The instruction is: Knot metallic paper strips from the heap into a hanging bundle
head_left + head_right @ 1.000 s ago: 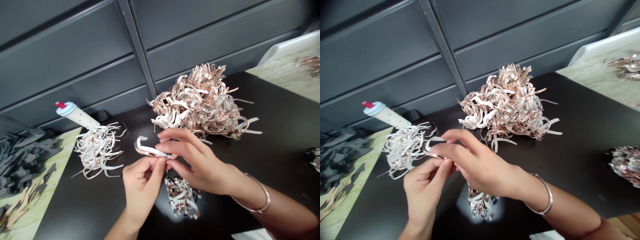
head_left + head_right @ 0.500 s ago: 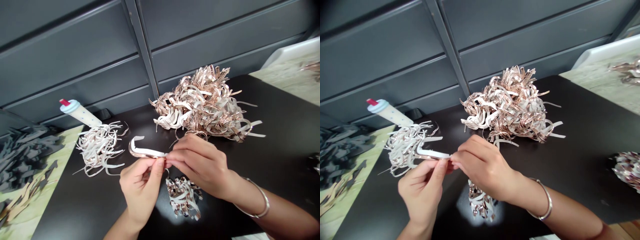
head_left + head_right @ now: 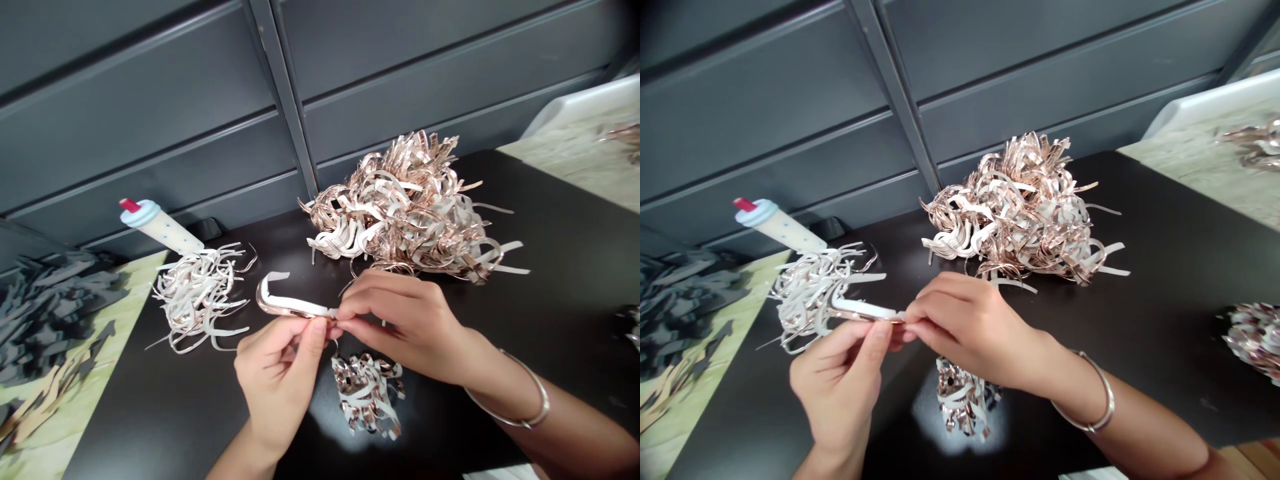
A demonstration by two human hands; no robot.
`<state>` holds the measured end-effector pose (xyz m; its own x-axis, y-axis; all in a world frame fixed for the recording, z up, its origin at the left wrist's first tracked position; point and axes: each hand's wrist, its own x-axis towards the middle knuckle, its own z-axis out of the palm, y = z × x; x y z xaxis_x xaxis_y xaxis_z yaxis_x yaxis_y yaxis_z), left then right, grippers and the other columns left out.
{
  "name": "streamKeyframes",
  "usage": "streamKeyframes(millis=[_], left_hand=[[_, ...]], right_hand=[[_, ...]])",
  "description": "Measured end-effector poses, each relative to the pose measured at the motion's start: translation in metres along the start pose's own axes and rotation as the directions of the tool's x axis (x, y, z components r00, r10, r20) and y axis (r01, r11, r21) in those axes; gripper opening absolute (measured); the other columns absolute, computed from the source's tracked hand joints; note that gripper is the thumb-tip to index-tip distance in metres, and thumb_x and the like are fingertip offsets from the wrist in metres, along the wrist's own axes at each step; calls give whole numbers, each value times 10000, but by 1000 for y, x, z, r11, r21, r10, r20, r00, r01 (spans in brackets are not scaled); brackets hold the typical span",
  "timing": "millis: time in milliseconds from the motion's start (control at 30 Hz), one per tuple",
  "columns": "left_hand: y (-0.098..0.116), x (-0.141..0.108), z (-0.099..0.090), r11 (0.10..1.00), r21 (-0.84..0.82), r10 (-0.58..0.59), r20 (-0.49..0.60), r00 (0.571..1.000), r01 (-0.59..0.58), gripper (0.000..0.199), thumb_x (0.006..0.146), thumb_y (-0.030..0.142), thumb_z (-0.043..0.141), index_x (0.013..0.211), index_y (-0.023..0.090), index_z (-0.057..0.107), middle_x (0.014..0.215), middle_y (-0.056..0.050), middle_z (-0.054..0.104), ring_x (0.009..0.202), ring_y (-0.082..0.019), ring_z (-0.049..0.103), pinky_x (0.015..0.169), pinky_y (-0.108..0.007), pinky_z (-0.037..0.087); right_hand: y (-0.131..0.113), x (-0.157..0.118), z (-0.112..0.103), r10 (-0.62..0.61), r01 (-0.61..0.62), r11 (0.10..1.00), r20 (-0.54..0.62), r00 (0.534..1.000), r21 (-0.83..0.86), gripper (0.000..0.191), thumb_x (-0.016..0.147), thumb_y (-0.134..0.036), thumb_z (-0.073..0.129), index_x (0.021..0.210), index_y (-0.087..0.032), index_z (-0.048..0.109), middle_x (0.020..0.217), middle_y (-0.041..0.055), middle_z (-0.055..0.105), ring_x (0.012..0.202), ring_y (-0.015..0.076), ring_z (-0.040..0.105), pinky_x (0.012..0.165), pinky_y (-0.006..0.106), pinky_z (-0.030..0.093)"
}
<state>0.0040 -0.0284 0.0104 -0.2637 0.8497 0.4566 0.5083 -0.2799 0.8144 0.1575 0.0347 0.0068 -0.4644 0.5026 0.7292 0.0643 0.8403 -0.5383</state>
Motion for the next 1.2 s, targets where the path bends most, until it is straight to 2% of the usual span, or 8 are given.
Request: streamKeyframes(millis=[200, 333, 500, 700, 900, 967, 1100, 1200], left_hand=[[-5, 0, -3, 980, 128, 153, 9, 988, -153, 103, 792, 147, 669, 719, 201, 717, 622, 36, 713, 466, -83, 611, 451, -172, 471], [-8, 1, -4, 907, 247, 339, 48, 940, -340, 91, 768, 119, 682, 732, 198, 710, 570, 53, 684, 395, -55, 540, 434, -164, 445], [-8, -1, -2, 860, 297, 408, 87, 909, -414, 81, 769, 113, 676, 737, 182, 704, 627, 33, 714, 463, -72, 602, 530, -174, 504], [-8, -1, -4, 907, 223, 337, 121, 934, -357, 101, 765, 108, 684, 754, 206, 704, 571, 65, 674, 409, -47, 538, 451, -154, 440], [-13, -1, -3, 994, -97, 51, 115, 992, -40, 182, 836, 102, 615, 787, 248, 712, 648, 76, 711, 523, -65, 628, 512, -134, 501], [-13, -1, -3, 993, -114, 49, 86, 995, -39, 181, 832, 99, 619, 771, 243, 712, 625, 81, 698, 515, -56, 613, 504, -122, 487], [-9, -1, -2, 992, 15, 125, 43, 991, -126, 152, 788, 83, 660, 751, 225, 701, 630, 86, 692, 480, -30, 574, 475, -103, 445], [-6, 0, -3, 981, 76, 177, 58, 983, -181, 151, 772, 77, 667, 746, 222, 703, 629, 78, 693, 463, -32, 565, 452, -111, 427]], right_hand=[[-8, -3, 4, -1, -6, 993, -54, 999, -121, 120, 853, -45, 553, 806, -120, 634, 719, 66, 671, 681, 146, 618, 634, 265, 524], [-10, -4, 4, -9, -5, 973, -62, 998, -229, 146, 867, -59, 526, 796, -131, 630, 720, 57, 667, 676, 147, 604, 647, 279, 517], [-10, -3, 4, -36, 16, 945, -55, 998, -328, 229, 843, -28, 508, 669, -147, 599, 641, 39, 637, 613, 140, 570, 607, 265, 486], [-5, -2, 4, 1, -22, 964, -82, 997, -264, 221, 771, 4, 507, 621, -147, 568, 603, 20, 617, 556, 116, 553, 548, 236, 453], [-6, -4, 1, 54, -50, 998, -93, 994, 49, 144, 785, -11, 587, 783, -154, 575, 730, 12, 634, 664, 104, 595, 621, 217, 501], [-10, -6, 4, 24, -14, 998, -147, 989, 69, 166, 791, -2, 596, 830, -159, 564, 783, 23, 618, 745, 118, 604, 677, 239, 514], [-16, -9, 12, 20, -29, 999, -280, 960, -29, 209, 773, 26, 601, 844, -166, 561, 850, 41, 584, 806, 136, 599, 694, 262, 516], [-16, -7, 8, -10, -28, 990, -270, 963, -136, 159, 797, -9, 611, 838, -162, 604, 822, 41, 589, 754, 136, 591, 665, 269, 514]])
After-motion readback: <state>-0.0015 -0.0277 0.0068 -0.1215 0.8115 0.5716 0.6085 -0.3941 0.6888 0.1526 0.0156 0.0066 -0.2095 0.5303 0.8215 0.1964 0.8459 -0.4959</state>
